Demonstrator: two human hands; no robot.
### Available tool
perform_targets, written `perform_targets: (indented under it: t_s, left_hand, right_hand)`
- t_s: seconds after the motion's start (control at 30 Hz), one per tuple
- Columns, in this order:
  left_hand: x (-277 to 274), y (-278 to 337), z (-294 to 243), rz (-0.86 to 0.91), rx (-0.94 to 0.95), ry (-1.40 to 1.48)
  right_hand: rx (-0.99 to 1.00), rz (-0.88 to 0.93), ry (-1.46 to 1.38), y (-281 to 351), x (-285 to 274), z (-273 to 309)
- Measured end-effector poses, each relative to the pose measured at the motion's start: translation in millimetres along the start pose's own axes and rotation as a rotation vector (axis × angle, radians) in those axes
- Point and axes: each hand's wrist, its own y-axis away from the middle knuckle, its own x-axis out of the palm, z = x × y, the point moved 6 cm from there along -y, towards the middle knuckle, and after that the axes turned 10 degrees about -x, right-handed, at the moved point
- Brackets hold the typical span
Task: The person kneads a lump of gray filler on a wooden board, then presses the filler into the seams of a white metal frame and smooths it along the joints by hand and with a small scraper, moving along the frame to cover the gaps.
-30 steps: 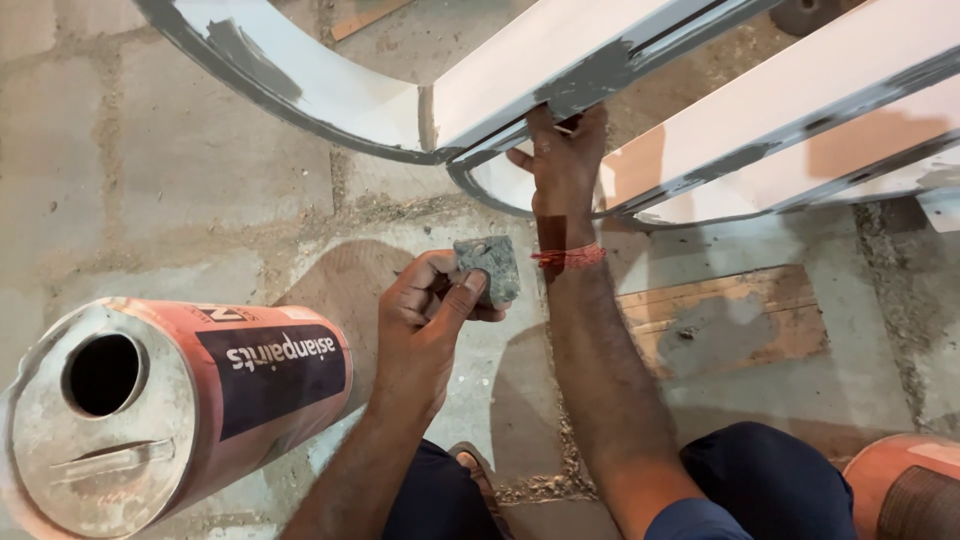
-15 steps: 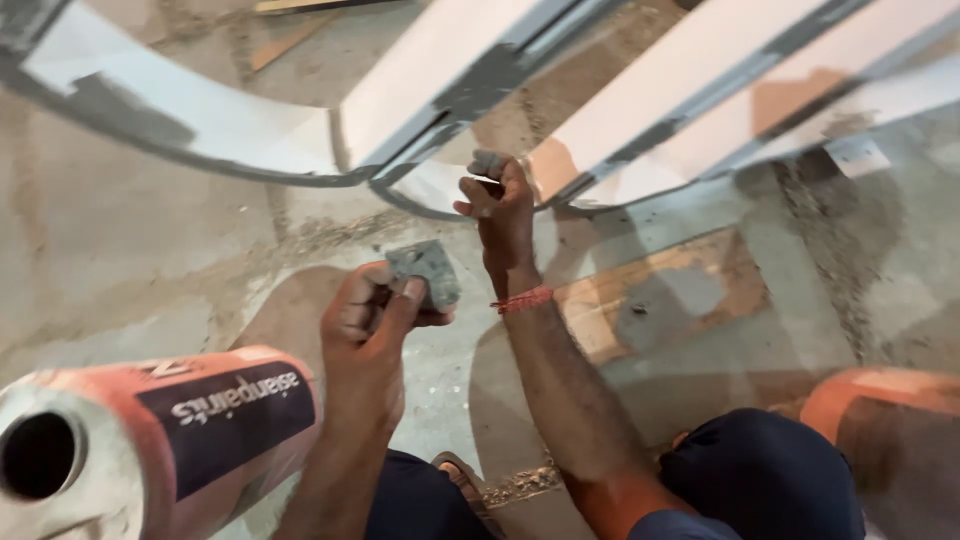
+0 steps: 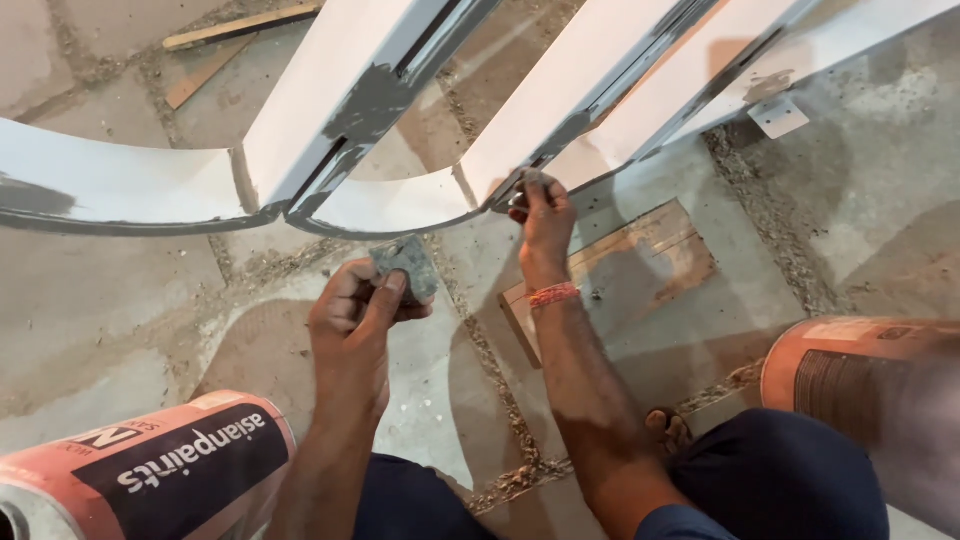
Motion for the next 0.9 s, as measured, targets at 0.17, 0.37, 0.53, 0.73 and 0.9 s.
perform_targets:
  t_s: [0.17,0.37,0.53,0.73,0.9]
  left_hand:
    - [8.8,-20.0,24.5,-0.032,-0.054,-0.050]
    - [5.1,-43.0,48.4,-0.060,-0.026,-0.078]
    - [3.4,-44.5,38.7,-0.126,-0.024,-0.218]
    - [0.9,-44.7,39.0,-0.138,-0.008,-0.323]
    - [-0.3,-39.4,31.6,-0.077,0.045,-0.380]
  right_hand:
    - [-0.032,-0.080,-0.135,-16.6,-14.7,12.4]
    - [-0.088,0.570,-0.017,45.7,71.3,110.1]
    - [-0.375,1.018,0.234,72.4,98.1,150.1]
    - [-0.538,1.050,0.445,84.6,106.7,157.4]
    - [-0.730,1.041,0.557,95.8,115.2,156.8]
